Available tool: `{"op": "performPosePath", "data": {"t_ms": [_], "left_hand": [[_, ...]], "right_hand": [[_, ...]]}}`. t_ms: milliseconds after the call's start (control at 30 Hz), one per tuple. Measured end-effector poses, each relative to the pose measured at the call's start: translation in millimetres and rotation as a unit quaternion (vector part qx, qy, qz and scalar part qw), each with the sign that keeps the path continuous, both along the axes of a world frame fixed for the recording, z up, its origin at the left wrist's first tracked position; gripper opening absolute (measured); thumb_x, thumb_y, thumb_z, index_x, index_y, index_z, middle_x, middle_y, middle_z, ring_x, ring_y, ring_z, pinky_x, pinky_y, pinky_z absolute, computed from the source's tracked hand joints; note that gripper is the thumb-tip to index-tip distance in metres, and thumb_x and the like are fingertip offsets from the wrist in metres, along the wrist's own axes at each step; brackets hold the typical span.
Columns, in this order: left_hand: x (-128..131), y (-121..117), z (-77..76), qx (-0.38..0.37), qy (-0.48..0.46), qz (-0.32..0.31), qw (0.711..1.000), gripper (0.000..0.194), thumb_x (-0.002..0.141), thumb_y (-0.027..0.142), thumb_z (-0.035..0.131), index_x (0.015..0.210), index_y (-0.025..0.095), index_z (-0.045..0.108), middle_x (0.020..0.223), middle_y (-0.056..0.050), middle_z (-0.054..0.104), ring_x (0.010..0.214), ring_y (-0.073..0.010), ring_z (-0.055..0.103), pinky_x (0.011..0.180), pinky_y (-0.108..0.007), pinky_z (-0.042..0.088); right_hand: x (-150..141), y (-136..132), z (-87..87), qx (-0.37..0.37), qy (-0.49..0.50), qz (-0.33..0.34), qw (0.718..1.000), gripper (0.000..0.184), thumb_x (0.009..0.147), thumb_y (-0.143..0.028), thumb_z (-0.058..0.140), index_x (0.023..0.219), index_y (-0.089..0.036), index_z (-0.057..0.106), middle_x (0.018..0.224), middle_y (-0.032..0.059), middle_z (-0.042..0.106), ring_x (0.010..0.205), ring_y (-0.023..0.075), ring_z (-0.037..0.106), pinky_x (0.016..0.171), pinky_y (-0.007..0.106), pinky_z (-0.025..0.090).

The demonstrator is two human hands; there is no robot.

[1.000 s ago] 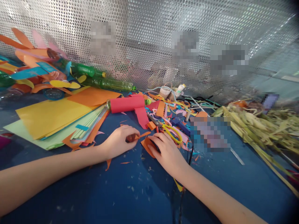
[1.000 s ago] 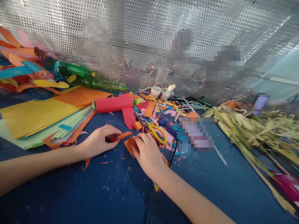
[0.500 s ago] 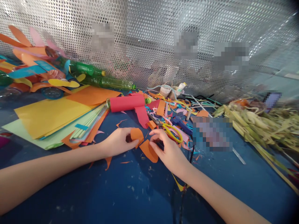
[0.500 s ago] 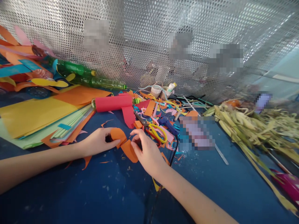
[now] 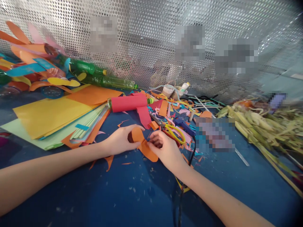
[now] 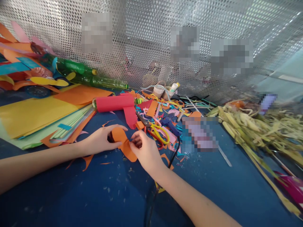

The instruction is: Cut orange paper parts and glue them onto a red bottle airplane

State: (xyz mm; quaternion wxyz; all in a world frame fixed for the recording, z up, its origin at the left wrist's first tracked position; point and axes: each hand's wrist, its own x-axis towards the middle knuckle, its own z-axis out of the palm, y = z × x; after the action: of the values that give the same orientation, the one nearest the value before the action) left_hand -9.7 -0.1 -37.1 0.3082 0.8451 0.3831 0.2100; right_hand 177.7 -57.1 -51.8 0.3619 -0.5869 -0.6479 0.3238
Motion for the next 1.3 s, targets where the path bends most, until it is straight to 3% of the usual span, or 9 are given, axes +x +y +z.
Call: {"op": "performPosePath", "data": {"t_ms": [267,433,533,600,667,733,1000,1200,1300], "left_hand": [[-0.1,-0.2,0.4,0.003,-0.025,-0.042,0.999,0.044,0.071,0.025,0.057,0.115,0.025,0.050,0.109,-0.001,0.061,0.097,-0.0185,0.057,0.084,-0.030,0.044],[-1.0,-1.4,1.5,-0.017,-0.027,-0.028,0.999,0.043,0.071,0.028,0.057,0.114,0.024,0.051,0.103,-0.001,0.062,0.089,-0.0177,0.059,0.079,-0.029,0.045],[-1.7,-2.0,1.8,-0.038,-0.030,-0.025,0.998,0.044,0.072,0.028,0.057,0.115,0.026,0.050,0.099,0.001,0.063,0.083,-0.0159,0.060,0.074,-0.027,0.047],[-2.2,-1.8,0.8,-0.040,-0.029,-0.022,0.999,0.044,0.072,0.030,0.057,0.115,0.025,0.051,0.100,0.000,0.063,0.084,-0.0165,0.060,0.074,-0.027,0.047],[-2.5,-1.3,-0.7,-0.033,-0.019,-0.017,0.999,0.041,0.074,0.032,0.055,0.114,0.023,0.052,0.100,-0.002,0.063,0.085,-0.0177,0.060,0.073,-0.028,0.047],[-2.4,-0.9,-2.1,-0.023,-0.005,-0.012,1.000,0.036,0.076,0.032,0.052,0.109,0.019,0.055,0.095,-0.004,0.064,0.080,-0.0177,0.061,0.069,-0.028,0.047],[-1.2,-1.0,-3.5,-0.013,0.014,-0.003,1.000,0.027,0.076,0.034,0.051,0.095,0.016,0.057,0.080,-0.003,0.063,0.066,-0.0149,0.059,0.057,-0.024,0.045],[-0.9,-0.4,-4.5,-0.029,-0.002,-0.007,1.000,0.026,0.077,0.031,0.049,0.096,0.016,0.057,0.083,-0.003,0.064,0.068,-0.0147,0.059,0.060,-0.025,0.046],[-0.7,-0.6,-4.3,-0.027,-0.015,-0.012,0.999,0.024,0.077,0.029,0.049,0.095,0.016,0.058,0.084,-0.003,0.064,0.070,-0.0148,0.060,0.062,-0.026,0.046]], "right_hand": [[10.5,-3.9,14.4,-0.014,-0.089,0.064,0.994,0.015,0.073,-0.011,0.058,0.084,-0.021,0.056,0.073,-0.0029,0.061,0.057,0.0090,0.055,0.052,0.020,0.044],[26.3,-2.5,34.9,0.041,-0.228,0.053,0.971,0.008,0.080,-0.027,0.056,0.077,-0.022,0.061,0.071,-0.0002,0.063,0.061,0.0139,0.056,0.058,0.027,0.045],[45.8,8.7,37.7,0.136,-0.342,-0.033,0.929,0.015,0.085,-0.027,0.049,0.086,-0.019,0.061,0.084,0.0059,0.064,0.079,0.0217,0.057,0.073,0.035,0.045],[64.0,18.3,32.8,0.182,-0.438,-0.085,0.876,0.022,0.084,-0.022,0.047,0.101,-0.014,0.059,0.100,0.0119,0.062,0.095,0.0275,0.052,0.085,0.042,0.040],[83.2,27.2,24.3,0.167,-0.511,-0.136,0.832,0.033,0.080,-0.019,0.049,0.110,-0.005,0.056,0.108,0.0199,0.058,0.102,0.0323,0.048,0.088,0.045,0.037],[99.7,34.6,15.0,0.107,-0.542,-0.169,0.816,0.037,0.080,-0.022,0.048,0.111,-0.002,0.055,0.109,0.0225,0.056,0.101,0.0346,0.049,0.084,0.044,0.039],[128.2,49.8,0.3,0.054,-0.514,-0.163,0.841,0.042,0.085,-0.033,0.049,0.116,-0.004,0.054,0.106,0.0200,0.054,0.098,0.0288,0.053,0.081,0.036,0.043],[125.0,49.5,5.0,0.111,-0.471,-0.207,0.850,0.033,0.087,-0.030,0.041,0.106,-0.008,0.056,0.106,0.0220,0.055,0.104,0.0349,0.048,0.081,0.046,0.041],[122.7,52.5,6.4,0.133,-0.414,-0.221,0.873,0.033,0.088,-0.028,0.034,0.103,-0.006,0.054,0.100,0.0220,0.058,0.101,0.0316,0.052,0.083,0.041,0.041]]}}
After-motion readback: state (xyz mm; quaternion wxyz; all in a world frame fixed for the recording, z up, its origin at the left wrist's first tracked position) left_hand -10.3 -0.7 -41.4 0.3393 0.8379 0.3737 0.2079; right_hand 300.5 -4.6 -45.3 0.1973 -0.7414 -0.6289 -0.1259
